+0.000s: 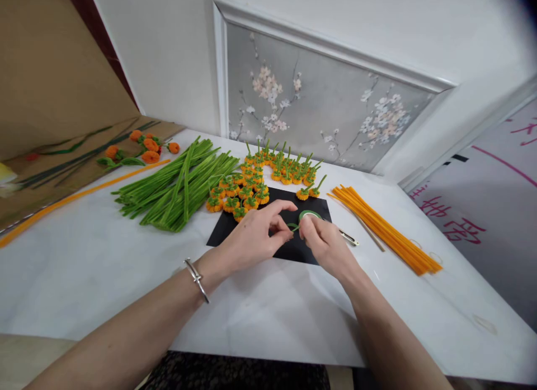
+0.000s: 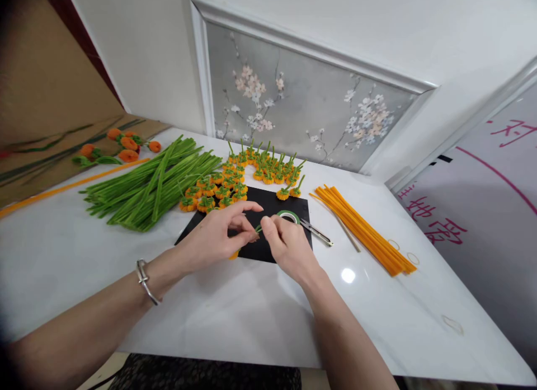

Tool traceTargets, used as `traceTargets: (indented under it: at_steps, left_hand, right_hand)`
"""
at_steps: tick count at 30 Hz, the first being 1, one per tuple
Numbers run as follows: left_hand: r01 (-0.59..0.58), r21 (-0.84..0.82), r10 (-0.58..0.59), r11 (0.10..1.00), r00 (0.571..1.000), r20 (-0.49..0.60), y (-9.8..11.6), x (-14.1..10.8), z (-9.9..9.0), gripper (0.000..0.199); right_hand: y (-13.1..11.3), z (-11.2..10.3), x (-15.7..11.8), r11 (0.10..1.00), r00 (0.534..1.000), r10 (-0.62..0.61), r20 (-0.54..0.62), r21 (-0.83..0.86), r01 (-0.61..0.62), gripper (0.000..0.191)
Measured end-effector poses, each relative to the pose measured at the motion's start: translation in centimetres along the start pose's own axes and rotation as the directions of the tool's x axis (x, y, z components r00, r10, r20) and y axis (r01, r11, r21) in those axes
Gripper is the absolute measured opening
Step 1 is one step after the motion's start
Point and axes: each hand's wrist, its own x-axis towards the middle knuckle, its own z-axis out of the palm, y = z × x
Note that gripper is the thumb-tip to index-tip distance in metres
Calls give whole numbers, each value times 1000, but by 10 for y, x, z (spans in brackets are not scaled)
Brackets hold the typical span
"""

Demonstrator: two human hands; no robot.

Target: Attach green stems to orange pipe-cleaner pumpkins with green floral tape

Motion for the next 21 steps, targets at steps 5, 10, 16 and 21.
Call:
traceTargets:
  at_steps: [5, 10, 16, 21]
  left_hand:
    - [-47, 127, 44, 991, 999, 30, 3, -2, 0, 37]
    - [42, -72, -36, 996, 995, 92, -1, 0, -1, 35]
    - [282, -503, -128, 817, 939, 318, -4, 4, -9, 33]
    - [374, -553, -112, 745, 887, 448, -1, 2, -15, 36]
  right_hand:
    - [-1, -1, 1, 988, 992, -127, 11, -89, 128, 34]
    - [-1, -7, -1, 977, 979, -185, 82, -90, 192, 20]
    - [-1, -15, -1, 939, 937, -340, 82, -23, 343, 18]
    - [-3, -18, -2, 891, 890, -453, 59, -13, 454, 17]
